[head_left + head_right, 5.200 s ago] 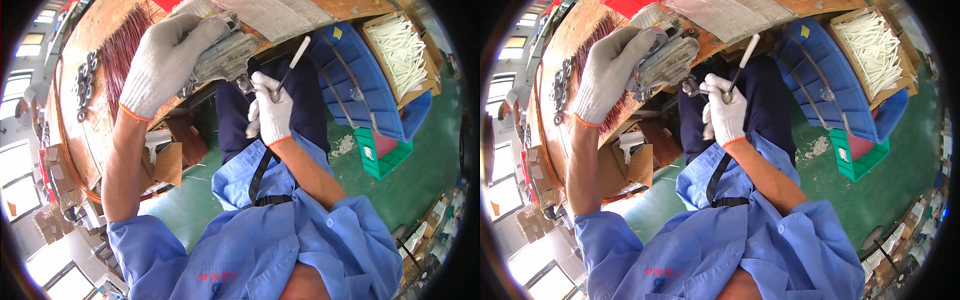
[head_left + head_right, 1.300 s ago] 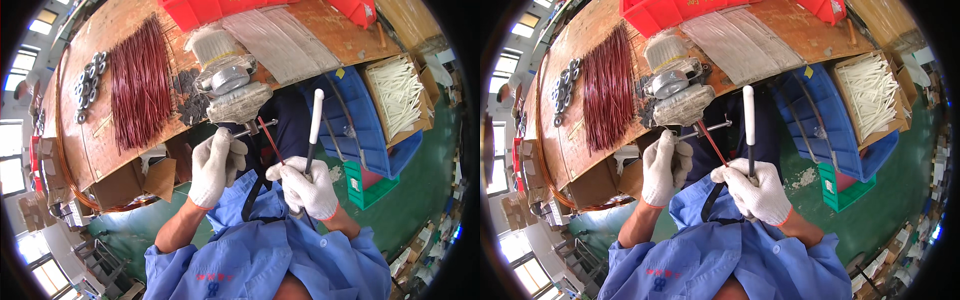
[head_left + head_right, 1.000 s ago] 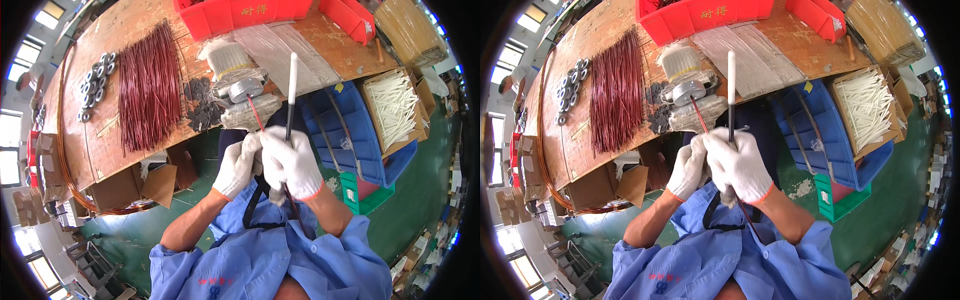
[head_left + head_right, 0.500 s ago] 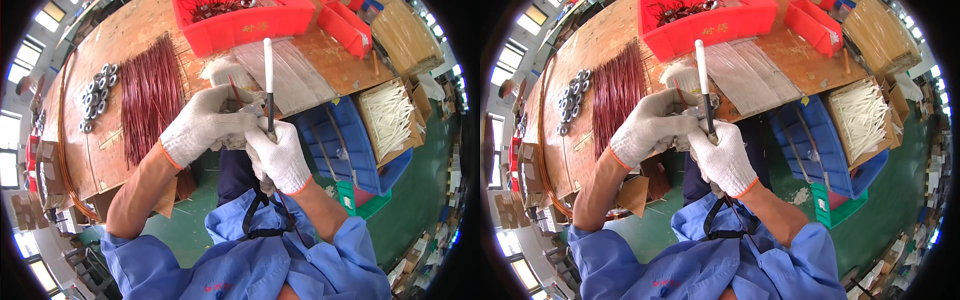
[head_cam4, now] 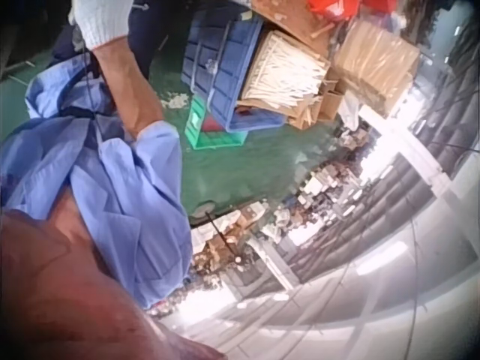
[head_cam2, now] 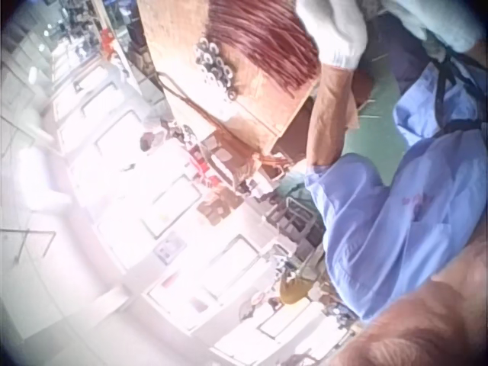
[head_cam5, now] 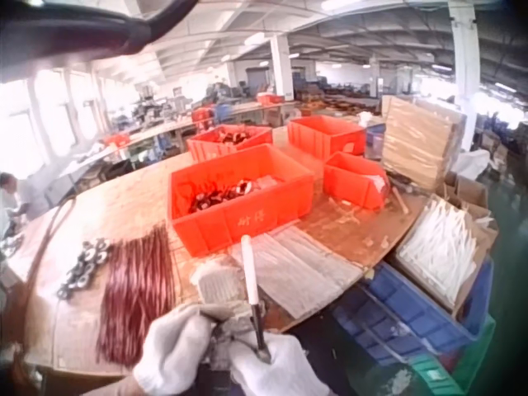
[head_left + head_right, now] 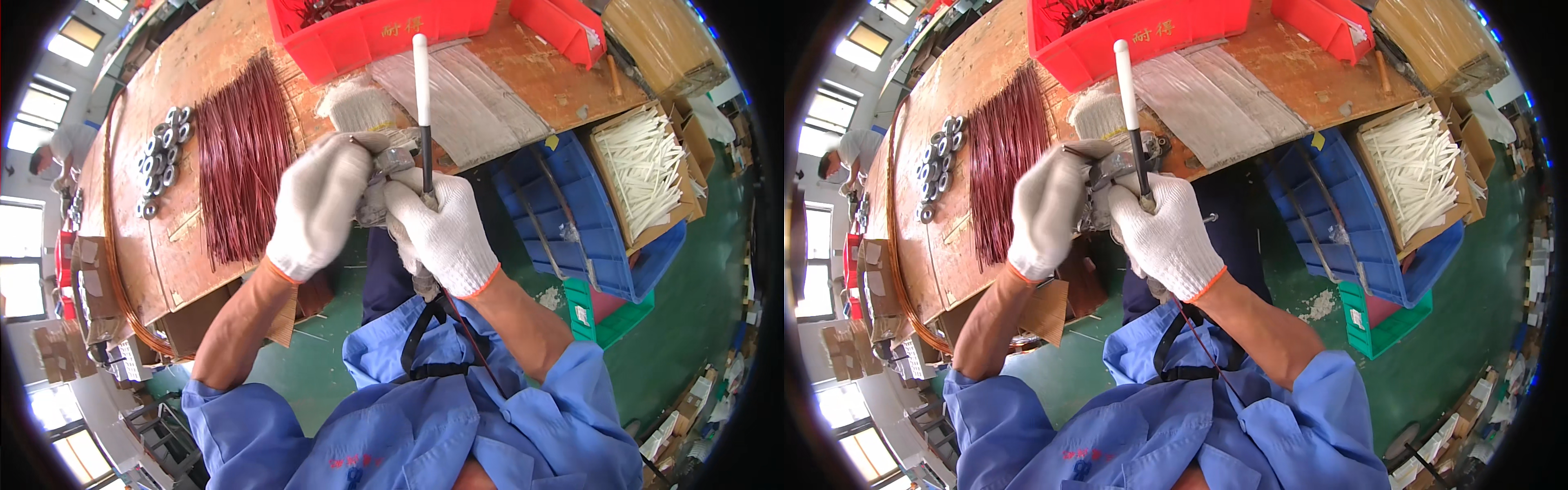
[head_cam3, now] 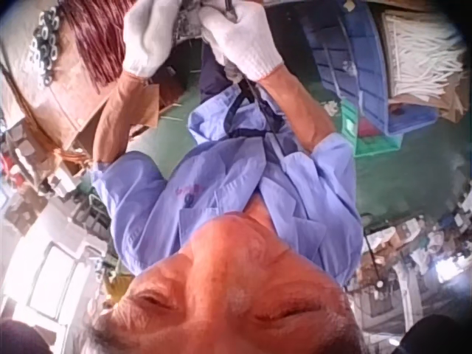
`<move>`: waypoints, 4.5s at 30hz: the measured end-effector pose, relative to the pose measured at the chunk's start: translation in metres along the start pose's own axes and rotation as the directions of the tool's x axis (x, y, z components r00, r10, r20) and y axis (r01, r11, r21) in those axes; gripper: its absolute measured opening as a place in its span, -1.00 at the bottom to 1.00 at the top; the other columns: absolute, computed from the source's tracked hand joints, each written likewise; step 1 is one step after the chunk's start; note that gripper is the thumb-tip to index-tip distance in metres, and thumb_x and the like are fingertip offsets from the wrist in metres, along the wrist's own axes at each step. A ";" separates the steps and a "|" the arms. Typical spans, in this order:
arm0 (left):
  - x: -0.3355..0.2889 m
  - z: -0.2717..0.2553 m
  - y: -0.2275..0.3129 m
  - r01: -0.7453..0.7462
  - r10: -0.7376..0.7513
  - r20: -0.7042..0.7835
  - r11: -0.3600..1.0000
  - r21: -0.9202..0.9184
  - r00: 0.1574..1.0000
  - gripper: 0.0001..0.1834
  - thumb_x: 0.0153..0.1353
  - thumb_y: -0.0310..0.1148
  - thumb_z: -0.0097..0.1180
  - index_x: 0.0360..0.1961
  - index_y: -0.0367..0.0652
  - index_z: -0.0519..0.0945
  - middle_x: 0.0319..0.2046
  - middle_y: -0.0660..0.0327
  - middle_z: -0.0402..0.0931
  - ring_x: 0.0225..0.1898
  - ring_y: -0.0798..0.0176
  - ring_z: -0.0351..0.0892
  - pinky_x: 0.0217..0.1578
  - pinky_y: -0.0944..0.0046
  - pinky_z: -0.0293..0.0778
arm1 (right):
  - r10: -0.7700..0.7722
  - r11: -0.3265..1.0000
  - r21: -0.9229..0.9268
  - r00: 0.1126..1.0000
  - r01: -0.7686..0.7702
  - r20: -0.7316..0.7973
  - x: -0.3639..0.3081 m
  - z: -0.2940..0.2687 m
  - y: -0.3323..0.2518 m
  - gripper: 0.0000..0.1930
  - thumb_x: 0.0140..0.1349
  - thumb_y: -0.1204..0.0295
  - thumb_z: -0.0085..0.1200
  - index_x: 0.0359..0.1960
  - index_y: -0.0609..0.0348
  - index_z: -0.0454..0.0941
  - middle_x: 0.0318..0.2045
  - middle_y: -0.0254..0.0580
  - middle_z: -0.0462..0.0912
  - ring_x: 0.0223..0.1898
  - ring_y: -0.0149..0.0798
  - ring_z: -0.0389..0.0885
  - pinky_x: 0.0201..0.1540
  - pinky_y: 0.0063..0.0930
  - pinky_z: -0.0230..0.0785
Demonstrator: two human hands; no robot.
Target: Use an alignment tool to organize and secure wiring on an electrical motor stator held in a bench vice.
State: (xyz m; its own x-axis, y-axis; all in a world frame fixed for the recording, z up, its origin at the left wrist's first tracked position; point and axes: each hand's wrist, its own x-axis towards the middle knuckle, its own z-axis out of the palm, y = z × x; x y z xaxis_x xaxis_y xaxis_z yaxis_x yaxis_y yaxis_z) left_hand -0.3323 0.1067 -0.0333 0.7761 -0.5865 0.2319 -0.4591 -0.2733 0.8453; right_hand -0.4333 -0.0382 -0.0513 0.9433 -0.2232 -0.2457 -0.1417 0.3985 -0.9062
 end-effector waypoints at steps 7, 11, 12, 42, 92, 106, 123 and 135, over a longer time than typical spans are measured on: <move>0.048 -0.017 -0.021 -0.130 0.069 0.304 0.974 0.186 0.950 -0.63 0.57 -0.24 -0.05 -0.10 -0.34 0.69 -0.27 0.21 0.71 -0.28 0.39 0.54 -0.18 0.36 0.45 | 0.065 0.998 0.008 0.998 -0.065 0.016 -0.003 -0.001 0.001 -0.78 0.50 0.43 0.12 -0.33 0.26 0.66 -0.65 -0.34 0.53 -0.78 -0.52 0.41 -0.75 -0.51 0.23; 0.030 -0.003 -0.023 0.379 -0.355 0.221 0.922 -0.081 0.908 -0.61 0.51 -0.17 -0.04 -0.07 -0.29 0.68 -0.22 0.02 0.66 -0.19 0.03 0.69 -0.04 0.13 0.56 | 0.152 0.975 0.154 0.987 -0.157 0.046 -0.020 -0.001 -0.004 -0.81 0.49 0.44 0.10 -0.26 0.29 0.68 -0.59 -0.28 0.58 -0.74 -0.50 0.42 -0.71 -0.50 0.26; 0.024 0.003 -0.032 0.381 -0.355 0.220 0.921 -0.086 0.909 -0.61 0.51 -0.17 -0.04 -0.07 -0.29 0.68 -0.22 0.02 0.66 -0.19 0.03 0.69 -0.04 0.13 0.56 | 0.141 0.979 0.144 0.990 -0.144 0.030 -0.024 0.000 -0.003 -0.81 0.49 0.44 0.10 -0.25 0.30 0.68 -0.57 -0.26 0.60 -0.73 -0.49 0.43 -0.69 -0.50 0.27; 0.006 0.022 -0.048 -0.466 0.497 -0.123 0.859 0.213 0.859 -0.53 0.38 -0.01 0.11 0.06 -0.16 0.69 0.03 -0.10 0.65 0.09 -0.25 0.59 0.18 -0.12 0.43 | 0.004 0.630 -0.732 0.941 0.261 0.339 0.017 0.046 -0.119 -0.74 0.46 0.37 0.19 -0.02 0.34 0.74 -0.46 -0.26 0.75 -0.65 -0.53 0.57 -0.62 -0.59 0.39; 0.010 0.034 -0.044 -0.210 0.202 -0.195 0.977 -0.022 0.960 -0.26 0.54 -0.17 0.13 0.60 -0.28 0.22 0.33 0.07 0.53 0.15 0.23 0.57 0.22 0.21 0.52 | -0.008 0.998 0.065 0.995 0.001 0.103 -0.054 -0.027 0.038 -0.67 0.59 0.35 0.11 0.24 0.26 0.56 -0.32 -0.21 0.68 -0.44 -0.36 0.70 -0.44 -0.45 0.58; 0.024 0.025 -0.075 -0.045 0.061 -0.236 0.996 0.074 0.970 0.08 0.40 0.08 0.18 0.69 -0.32 -0.04 0.55 -0.20 0.27 0.47 -0.08 0.44 0.41 0.15 0.38 | -0.161 0.765 -0.605 0.975 0.221 0.153 -0.172 -0.078 0.058 -0.69 0.50 0.35 0.24 0.13 0.20 0.47 -0.21 0.20 0.79 -0.12 0.30 0.80 -0.15 -0.01 0.65; 0.006 0.004 -0.050 -0.015 0.099 0.177 0.906 -0.423 0.979 -0.58 0.35 -0.36 -0.06 0.01 -0.42 0.72 0.31 0.01 0.58 0.29 0.16 0.53 0.37 0.18 0.37 | -0.563 0.594 -0.759 0.811 0.265 -0.157 -0.118 -0.082 0.029 -0.59 0.28 0.59 0.36 0.17 0.27 0.62 -0.19 -0.15 0.68 -0.44 -0.31 0.66 -0.29 -0.41 0.58; -0.015 0.021 -0.060 -0.286 0.282 -0.053 0.949 -0.130 0.958 -0.46 0.09 -0.45 0.16 0.17 -0.26 0.62 0.21 -0.02 0.55 0.30 0.00 0.50 0.32 0.19 0.39 | -0.137 0.708 -0.681 0.983 0.184 0.123 -0.154 0.005 0.008 -0.69 0.39 0.47 0.30 0.13 0.13 0.59 -0.44 -0.28 0.63 -0.44 -0.42 0.68 -0.32 -0.40 0.57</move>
State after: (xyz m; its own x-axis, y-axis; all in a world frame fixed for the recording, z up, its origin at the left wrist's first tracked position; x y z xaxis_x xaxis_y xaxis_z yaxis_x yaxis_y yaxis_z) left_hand -0.3256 0.1163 -0.0979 0.6372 -0.5981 0.4861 -0.6018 0.0079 0.7986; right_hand -0.5780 0.0041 -0.0187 0.9835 -0.1642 -0.0754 -0.1316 -0.3650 -0.9217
